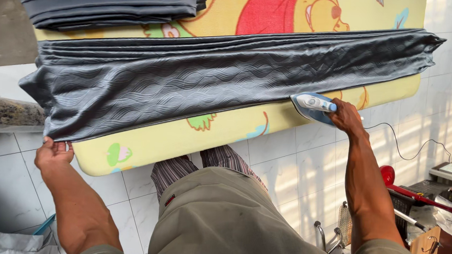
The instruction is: The person irons a long, dark gray curtain on a Winnie the Pooh-themed ironing board. They repeatedly smooth the fabric with one hand and pass a steam iron over it with the other, working along the length of the curtain.
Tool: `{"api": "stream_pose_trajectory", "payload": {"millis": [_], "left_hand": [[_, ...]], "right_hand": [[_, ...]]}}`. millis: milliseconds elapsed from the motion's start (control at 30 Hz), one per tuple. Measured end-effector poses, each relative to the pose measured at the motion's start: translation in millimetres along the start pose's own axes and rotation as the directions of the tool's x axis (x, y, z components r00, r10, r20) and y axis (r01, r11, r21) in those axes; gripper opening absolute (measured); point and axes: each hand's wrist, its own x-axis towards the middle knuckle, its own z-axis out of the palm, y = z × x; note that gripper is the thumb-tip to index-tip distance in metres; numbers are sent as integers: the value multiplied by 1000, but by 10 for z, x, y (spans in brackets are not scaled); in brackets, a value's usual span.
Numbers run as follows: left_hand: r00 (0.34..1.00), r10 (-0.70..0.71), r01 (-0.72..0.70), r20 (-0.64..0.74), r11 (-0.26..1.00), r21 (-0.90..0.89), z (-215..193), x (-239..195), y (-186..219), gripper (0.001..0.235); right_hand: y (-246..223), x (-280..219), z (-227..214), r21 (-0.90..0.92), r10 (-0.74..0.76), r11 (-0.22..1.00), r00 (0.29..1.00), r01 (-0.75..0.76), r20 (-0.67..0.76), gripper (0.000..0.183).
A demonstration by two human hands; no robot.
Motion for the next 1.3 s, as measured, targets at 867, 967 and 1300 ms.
{"api": "stream_pose_trajectory", "payload": {"millis": [867,967,1300], "left_hand": [[994,42,-41,-99,999,18,-68,173,-59,22],[988,101,-93,-116,993,76,-51,137,-40,19],[131,690,-723,711,-425,545,459,-1252,-1933,27]], "right_hand": [[-786,828,794,-175,-491,856,871,487,26,24],[-1263,658,801,-132,-537,837,844,532,-6,26],[-1786,-63,720,-111,-615,787,786,607,-68,33]]}}
